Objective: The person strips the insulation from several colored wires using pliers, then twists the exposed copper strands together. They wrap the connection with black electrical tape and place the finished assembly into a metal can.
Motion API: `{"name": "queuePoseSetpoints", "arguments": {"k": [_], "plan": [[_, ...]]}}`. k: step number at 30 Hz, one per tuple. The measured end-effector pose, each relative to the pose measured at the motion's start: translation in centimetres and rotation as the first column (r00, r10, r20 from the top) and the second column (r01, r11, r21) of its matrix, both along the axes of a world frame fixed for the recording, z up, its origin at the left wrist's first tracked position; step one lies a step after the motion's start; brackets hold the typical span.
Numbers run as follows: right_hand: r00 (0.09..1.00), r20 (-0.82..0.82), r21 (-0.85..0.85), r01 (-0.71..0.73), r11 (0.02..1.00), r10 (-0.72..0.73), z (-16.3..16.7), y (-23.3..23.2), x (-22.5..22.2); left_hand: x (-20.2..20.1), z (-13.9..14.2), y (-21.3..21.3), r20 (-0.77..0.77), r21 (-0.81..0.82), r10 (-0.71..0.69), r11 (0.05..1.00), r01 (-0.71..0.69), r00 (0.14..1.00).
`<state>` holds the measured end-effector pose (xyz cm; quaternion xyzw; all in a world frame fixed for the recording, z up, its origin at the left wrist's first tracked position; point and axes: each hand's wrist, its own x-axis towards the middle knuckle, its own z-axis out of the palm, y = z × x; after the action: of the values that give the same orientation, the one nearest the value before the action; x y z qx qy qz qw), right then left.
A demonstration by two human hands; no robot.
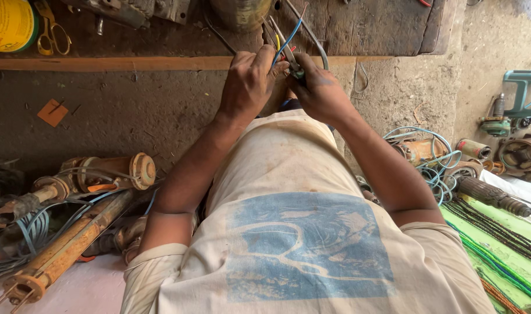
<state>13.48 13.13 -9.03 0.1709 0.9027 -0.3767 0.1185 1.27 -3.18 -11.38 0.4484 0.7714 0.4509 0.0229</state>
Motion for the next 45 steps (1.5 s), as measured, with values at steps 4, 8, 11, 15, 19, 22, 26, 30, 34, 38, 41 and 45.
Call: {"name": "queuePoseSetpoints", "arguments": {"k": [4,8,11,15,19,22,26,30,34,38,41,45], "plan": [[0.965,0.132,-0.600,0.260,0.757,-0.227,-0.2,-0.8,-0.3,0.2,0.4,0.8,0.156,0.034,0.107,0.993,-0.114,0.982],[0.983,-0.076,-0.420,0.123,0.899,-0.170,-0.1,-1.0,-0.4,0.0,0.7,0.4,0.006,0.072,0.066,0.995,-0.067,0.998],[0.996,-0.061,-0.165,0.057,0.985,-0.068,0.4,-0.5,-0.4,-0.1,0.4,-0.4,-0.070,0.046,0.031,0.999,-0.028,0.997],[0.996,0.017,-0.107,0.085,0.991,-0.084,0.6,-0.5,-0.9,-0.2,-0.7,-0.1,0.049,0.033,0.014,0.999,-0.016,0.999],[0.975,0.058,-0.187,0.220,0.957,-0.213,0.1,-1.4,-1.0,-0.2,-1.0,0.8,0.101,-0.004,0.002,1.000,-0.001,0.995],[0.956,-0.118,-0.461,0.188,0.867,-0.270,-0.6,-1.8,-0.4,-0.2,-0.4,0.8,0.048,-0.046,-0.042,0.998,0.044,0.998],[0.940,-0.157,-0.657,0.130,0.743,-0.303,-1.0,-2.0,0.3,-0.3,0.5,0.7,-0.047,-0.035,-0.010,0.999,0.009,0.999],[0.932,0.030,-0.843,0.218,0.492,-0.361,-0.7,-2.0,0.3,-0.8,0.4,0.6,0.011,-0.036,0.002,0.999,-0.002,1.000],[0.906,0.114,-0.884,0.280,0.375,-0.408,-0.2,-2.6,-0.3,-0.5,-0.3,0.2,0.109,0.021,0.099,0.995,-0.102,0.989],[0.708,0.103,-0.970,0.227,0.088,-0.699,-0.8,-3.2,-1.0,0.1,-0.8,0.4,0.168,-0.003,0.237,0.971,-0.240,0.957],[0.797,-0.063,-0.921,0.186,0.343,-0.601,-1.8,-2.2,-1.1,-0.9,-0.1,-0.3,0.308,-0.033,0.140,0.990,-0.136,0.941],[0.884,-0.351,-0.245,0.232,0.941,-0.309,-3.1,-0.2,0.1,-2.7,2.1,-3.0,0.494,0.148,-0.117,0.988,0.049,0.862]]}}
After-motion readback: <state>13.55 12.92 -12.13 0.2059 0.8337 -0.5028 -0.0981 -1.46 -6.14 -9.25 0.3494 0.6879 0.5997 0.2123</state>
